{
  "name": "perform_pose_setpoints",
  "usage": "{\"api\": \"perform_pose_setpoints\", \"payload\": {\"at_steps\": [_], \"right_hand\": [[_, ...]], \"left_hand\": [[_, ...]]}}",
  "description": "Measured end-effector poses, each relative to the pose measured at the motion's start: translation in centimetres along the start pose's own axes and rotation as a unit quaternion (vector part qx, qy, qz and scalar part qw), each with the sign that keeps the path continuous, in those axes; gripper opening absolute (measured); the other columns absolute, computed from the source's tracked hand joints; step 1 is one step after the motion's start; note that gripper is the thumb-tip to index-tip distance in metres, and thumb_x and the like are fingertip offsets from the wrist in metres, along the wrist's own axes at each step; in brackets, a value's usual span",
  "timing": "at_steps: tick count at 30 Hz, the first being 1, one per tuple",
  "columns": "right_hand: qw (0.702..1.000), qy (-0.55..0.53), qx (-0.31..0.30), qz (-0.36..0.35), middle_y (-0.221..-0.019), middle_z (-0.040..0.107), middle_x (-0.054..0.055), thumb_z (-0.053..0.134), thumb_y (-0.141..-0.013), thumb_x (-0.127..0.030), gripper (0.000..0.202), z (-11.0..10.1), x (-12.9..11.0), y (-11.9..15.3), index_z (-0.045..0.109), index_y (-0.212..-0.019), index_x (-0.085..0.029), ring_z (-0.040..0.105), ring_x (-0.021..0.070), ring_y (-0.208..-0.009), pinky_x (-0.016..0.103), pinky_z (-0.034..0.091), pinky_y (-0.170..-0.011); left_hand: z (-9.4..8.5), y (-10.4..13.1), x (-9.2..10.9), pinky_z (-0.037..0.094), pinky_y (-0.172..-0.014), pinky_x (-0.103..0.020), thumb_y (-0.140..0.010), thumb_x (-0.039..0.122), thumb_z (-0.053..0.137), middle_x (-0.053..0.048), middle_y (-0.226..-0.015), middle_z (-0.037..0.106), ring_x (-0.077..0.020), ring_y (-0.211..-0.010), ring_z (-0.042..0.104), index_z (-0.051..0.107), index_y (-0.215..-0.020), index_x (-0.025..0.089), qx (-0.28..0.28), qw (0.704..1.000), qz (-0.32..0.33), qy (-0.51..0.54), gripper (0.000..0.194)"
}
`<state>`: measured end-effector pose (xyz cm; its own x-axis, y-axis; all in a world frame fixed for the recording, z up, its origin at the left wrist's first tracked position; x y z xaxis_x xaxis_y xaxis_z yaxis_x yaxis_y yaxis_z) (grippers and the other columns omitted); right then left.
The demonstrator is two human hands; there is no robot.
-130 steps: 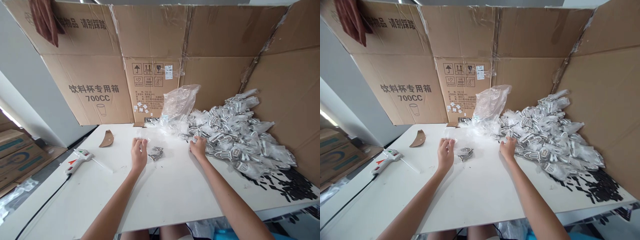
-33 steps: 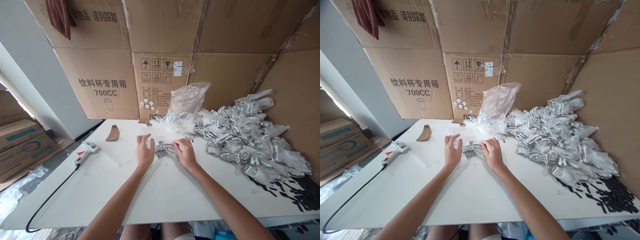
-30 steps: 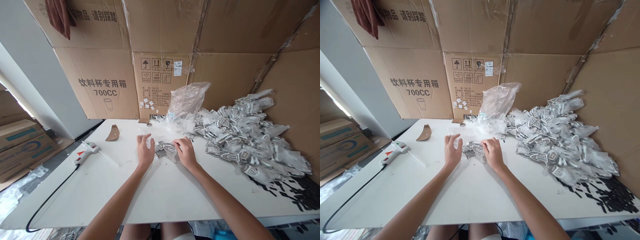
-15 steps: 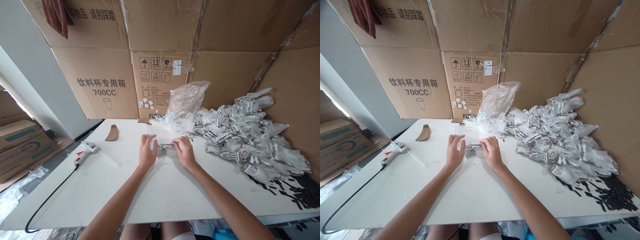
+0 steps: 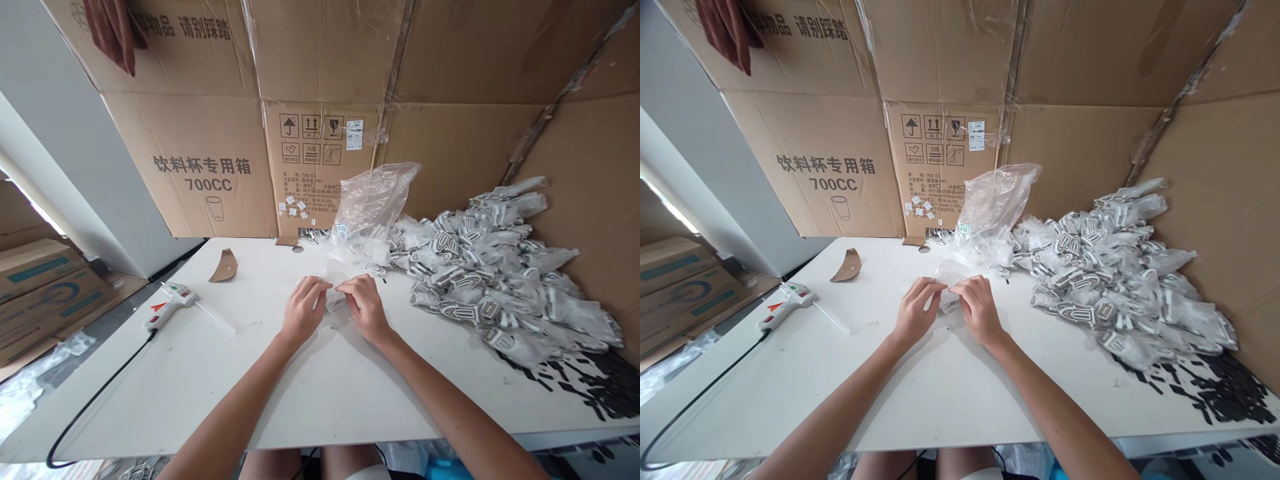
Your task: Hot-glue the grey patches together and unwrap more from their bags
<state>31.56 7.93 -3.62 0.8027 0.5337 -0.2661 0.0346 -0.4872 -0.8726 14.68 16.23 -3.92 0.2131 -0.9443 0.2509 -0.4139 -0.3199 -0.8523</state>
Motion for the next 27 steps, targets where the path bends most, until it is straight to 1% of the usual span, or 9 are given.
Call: {"api": "perform_pose_setpoints", "payload": {"at_steps": [4, 6, 10, 13, 16, 19, 20, 24, 27], "right_hand": [[0.999, 0.018, -0.009, 0.033, -0.101, 0.076, 0.005, 0.046, -0.109, -0.012, 0.032, 0.1, 0.0, 0.1, 0.071, -0.117, -0.029, 0.063, 0.0250, -0.095, 0.043, 0.049, -0.086], [0.999, 0.017, -0.016, 0.044, -0.102, 0.076, 0.005, 0.047, -0.109, -0.015, 0.029, 0.1, 0.0, 0.1, 0.071, -0.118, -0.029, 0.063, 0.0251, -0.095, 0.044, 0.049, -0.087], [0.999, 0.011, -0.018, 0.050, -0.103, 0.075, 0.006, 0.052, -0.109, -0.022, 0.021, 0.1, 0.2, 0.2, 0.071, -0.117, -0.028, 0.064, 0.0255, -0.096, 0.044, 0.051, -0.089], [0.997, 0.014, -0.002, 0.071, -0.107, 0.073, 0.008, 0.062, -0.107, -0.032, 0.017, -0.2, 1.0, 0.1, 0.068, -0.121, -0.027, 0.063, 0.0273, -0.102, 0.045, 0.051, -0.094], [0.993, 0.031, -0.017, 0.113, -0.104, 0.071, 0.007, 0.063, -0.107, -0.041, 0.019, -0.4, 2.9, 0.3, 0.069, -0.114, -0.025, 0.060, 0.0272, -0.104, 0.047, 0.049, -0.100], [0.976, 0.108, -0.048, 0.182, -0.095, 0.069, 0.007, 0.056, -0.108, -0.042, 0.029, -0.5, 6.3, 1.5, 0.071, -0.090, -0.024, 0.056, 0.0288, -0.104, 0.050, 0.046, -0.100], [0.965, 0.148, -0.048, 0.209, -0.098, 0.069, 0.008, 0.058, -0.106, -0.042, 0.030, -0.5, 7.6, 2.1, 0.071, -0.087, -0.023, 0.055, 0.0310, -0.107, 0.052, 0.046, -0.100], [0.935, 0.226, -0.068, 0.264, -0.133, 0.065, 0.016, 0.063, -0.099, -0.042, 0.027, -0.7, 11.9, 4.3, 0.076, -0.086, -0.021, 0.047, 0.0388, -0.123, 0.063, 0.042, -0.101], [0.933, 0.231, -0.079, 0.263, -0.139, 0.065, 0.014, 0.061, -0.099, -0.043, 0.028, -0.9, 13.4, 5.1, 0.075, -0.087, -0.023, 0.045, 0.0397, -0.128, 0.067, 0.038, -0.105]], "left_hand": [[-0.3, 0.0, 0.9, 0.057, -0.085, -0.038, -0.108, 0.017, 0.046, -0.009, -0.106, 0.068, -0.0230, -0.098, 0.066, 0.070, -0.119, 0.025, -0.063, 0.997, -0.019, 0.048, 0.028], [-0.4, 0.0, 1.2, 0.057, -0.089, -0.040, -0.108, 0.025, 0.050, -0.010, -0.110, 0.068, -0.0240, -0.102, 0.067, 0.070, -0.123, 0.025, -0.083, 0.994, -0.033, 0.060, 0.025], [-0.2, -0.1, 1.1, 0.057, -0.082, -0.037, -0.103, 0.039, 0.066, -0.008, -0.103, 0.066, -0.0230, -0.095, 0.067, 0.070, -0.118, 0.025, -0.081, 0.995, -0.046, 0.041, 0.021], [0.1, -0.2, 0.6, 0.055, -0.076, -0.033, -0.107, 0.033, 0.059, -0.007, -0.098, 0.066, -0.0201, -0.088, 0.067, 0.071, -0.108, 0.025, -0.065, 0.996, -0.051, 0.037, 0.014], [0.1, -0.1, 0.2, 0.051, -0.071, -0.031, -0.107, 0.028, 0.056, -0.005, -0.094, 0.066, -0.0184, -0.082, 0.066, 0.070, -0.101, 0.025, -0.050, 0.996, -0.070, 0.038, 0.015], [-0.2, -0.2, 0.2, 0.050, -0.069, -0.030, -0.106, 0.029, 0.058, -0.005, -0.093, 0.066, -0.0179, -0.079, 0.064, 0.069, -0.100, 0.025, -0.032, 0.994, -0.098, 0.035, 0.013], [-0.3, -0.3, 0.2, 0.050, -0.069, -0.030, -0.106, 0.029, 0.058, -0.004, -0.093, 0.065, -0.0178, -0.079, 0.064, 0.068, -0.100, 0.025, -0.023, 0.993, -0.105, 0.037, 0.013], [-1.0, -0.8, 0.1, 0.049, -0.073, -0.031, -0.106, 0.030, 0.059, -0.003, -0.089, 0.063, -0.0176, -0.078, 0.059, 0.065, -0.099, 0.024, 0.048, 0.985, -0.155, 0.063, 0.011], [-1.6, -1.0, -0.8, 0.047, -0.072, -0.031, -0.105, 0.034, 0.062, -0.001, -0.084, 0.060, -0.0170, -0.074, 0.054, 0.064, -0.098, 0.024, 0.113, 0.961, -0.240, 0.076, 0.013]]}}
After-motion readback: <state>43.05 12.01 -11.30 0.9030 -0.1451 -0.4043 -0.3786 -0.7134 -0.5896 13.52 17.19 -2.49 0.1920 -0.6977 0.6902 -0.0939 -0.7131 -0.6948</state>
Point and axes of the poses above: each hand's wrist, its own y-axis away from the middle knuckle, its own z-axis out of the palm, x = y × z, the point moved 2 cm from there along -y, towards the middle knuckle
